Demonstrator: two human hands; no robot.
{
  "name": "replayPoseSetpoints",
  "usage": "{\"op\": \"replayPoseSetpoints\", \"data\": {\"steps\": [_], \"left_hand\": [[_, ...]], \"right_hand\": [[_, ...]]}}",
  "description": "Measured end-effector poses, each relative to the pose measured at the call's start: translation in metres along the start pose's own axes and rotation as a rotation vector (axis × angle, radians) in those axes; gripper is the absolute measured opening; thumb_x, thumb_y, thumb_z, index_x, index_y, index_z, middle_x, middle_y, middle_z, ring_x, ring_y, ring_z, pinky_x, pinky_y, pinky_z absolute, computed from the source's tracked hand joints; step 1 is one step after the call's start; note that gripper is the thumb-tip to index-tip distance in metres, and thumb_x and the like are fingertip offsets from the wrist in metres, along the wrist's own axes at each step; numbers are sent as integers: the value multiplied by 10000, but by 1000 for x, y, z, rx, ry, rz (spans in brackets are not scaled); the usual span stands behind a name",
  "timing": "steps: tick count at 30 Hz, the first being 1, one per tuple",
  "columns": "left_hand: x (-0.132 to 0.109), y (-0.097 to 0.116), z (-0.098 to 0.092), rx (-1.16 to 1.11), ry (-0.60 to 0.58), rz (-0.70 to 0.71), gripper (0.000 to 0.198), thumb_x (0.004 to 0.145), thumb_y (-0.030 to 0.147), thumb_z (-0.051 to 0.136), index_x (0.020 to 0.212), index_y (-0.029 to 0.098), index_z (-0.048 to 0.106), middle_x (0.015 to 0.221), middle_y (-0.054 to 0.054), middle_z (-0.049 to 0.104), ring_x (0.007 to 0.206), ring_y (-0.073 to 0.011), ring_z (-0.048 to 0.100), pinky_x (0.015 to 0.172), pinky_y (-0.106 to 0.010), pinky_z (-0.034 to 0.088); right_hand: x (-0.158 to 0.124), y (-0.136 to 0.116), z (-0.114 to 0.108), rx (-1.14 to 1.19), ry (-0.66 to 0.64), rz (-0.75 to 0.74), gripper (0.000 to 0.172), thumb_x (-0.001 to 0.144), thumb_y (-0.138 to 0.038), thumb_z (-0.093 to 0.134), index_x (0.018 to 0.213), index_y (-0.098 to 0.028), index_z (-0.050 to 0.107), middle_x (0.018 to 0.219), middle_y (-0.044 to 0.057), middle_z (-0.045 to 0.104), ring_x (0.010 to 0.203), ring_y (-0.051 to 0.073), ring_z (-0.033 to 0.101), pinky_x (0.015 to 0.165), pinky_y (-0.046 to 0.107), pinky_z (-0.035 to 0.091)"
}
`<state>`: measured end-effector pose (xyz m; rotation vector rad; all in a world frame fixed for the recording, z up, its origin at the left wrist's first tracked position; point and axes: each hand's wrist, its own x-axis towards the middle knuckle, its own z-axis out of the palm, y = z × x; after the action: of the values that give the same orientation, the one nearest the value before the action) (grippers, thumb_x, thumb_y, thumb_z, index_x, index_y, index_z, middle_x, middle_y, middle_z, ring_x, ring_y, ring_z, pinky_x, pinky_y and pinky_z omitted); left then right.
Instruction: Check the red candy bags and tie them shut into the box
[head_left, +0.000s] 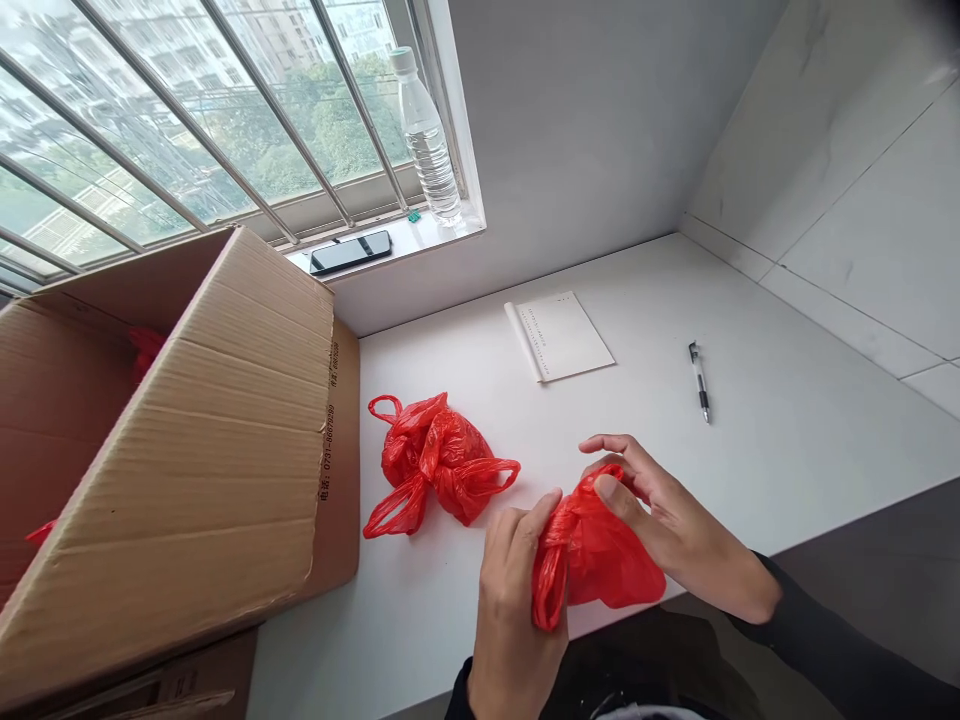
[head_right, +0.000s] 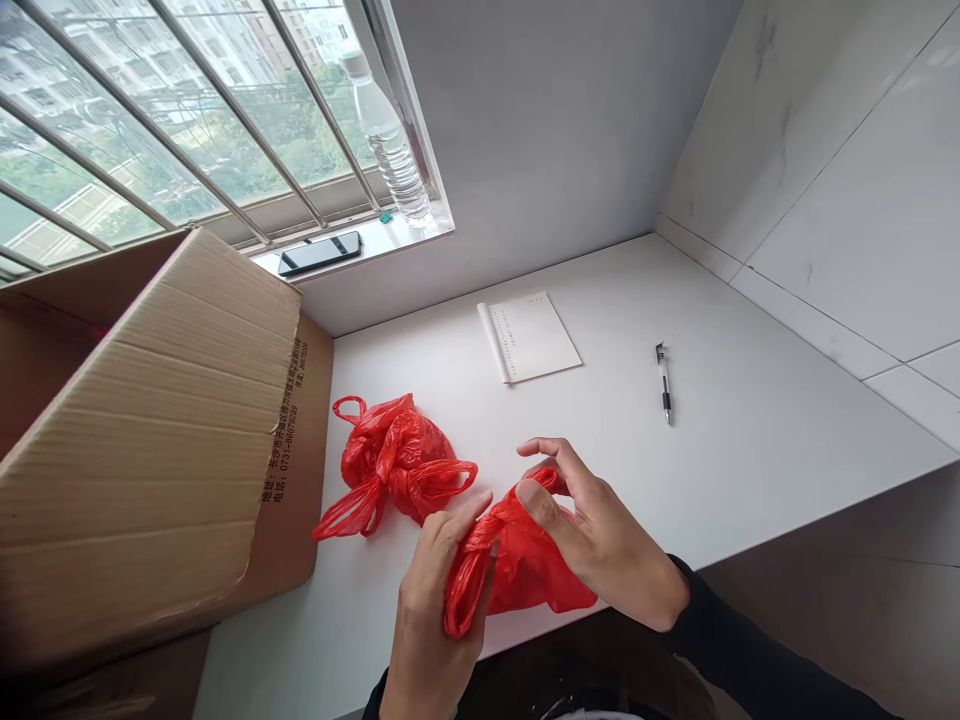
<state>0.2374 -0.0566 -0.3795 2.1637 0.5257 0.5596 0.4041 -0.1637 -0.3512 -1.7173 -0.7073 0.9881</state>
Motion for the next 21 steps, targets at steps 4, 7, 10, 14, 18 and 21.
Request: {"op": "replayPoseSetpoints", "data": {"steps": [4,7,10,14,18,21], "left_hand": [[5,6,-1,-134,36,-119,351,952,95,547,1245,278,611,1100,-50,675,983,-189,648,834,-285,521],[8,9,-4,-286,149,-364,126,972,229,584,1076,237,655,1056,-41,702,927,-184,654,811,-281,509],[9,8,-8,-556,277,-630,240,984,412,589,1105,219,664,1091,-56,711,954,-194,658,803,-280,510],[5,7,-12,-835,359,-664,360,958,468,630,1233,238,655,1213,-67,692,1103,-217,637,857,-280,517],[0,17,-16,-924,338,-497,234,997,422,577,1086,237,688,1199,-62,690,1164,-228,611,938,-312,504],[1,26,-20,-1101,283,-425,220,1016,413,525,955,240,648,872,-28,700,925,-199,667,854,-324,530]], "right_hand": [[-7,-2,2,-45,-69,-13,758,932,-456,655,1538,-332,218,1046,10,667,946,211,688,928,416,553],[-9,2,-1,-24,-40,-12,698,968,-395,613,1545,-348,222,948,-18,649,912,192,673,923,391,545],[-8,10,-9,-23,61,11,552,991,-457,579,1486,-349,359,953,-11,640,955,200,650,968,393,508],[-11,17,-17,50,52,15,365,997,-541,539,1281,-314,574,1027,19,653,1052,229,623,1003,392,493],[-14,21,-13,280,30,-57,300,1031,-523,469,1194,-310,603,1265,52,621,1240,248,552,1077,407,462],[-15,22,-7,446,-31,-114,278,1055,-490,409,1078,-291,602,1036,55,668,1090,243,615,960,413,529]]}}
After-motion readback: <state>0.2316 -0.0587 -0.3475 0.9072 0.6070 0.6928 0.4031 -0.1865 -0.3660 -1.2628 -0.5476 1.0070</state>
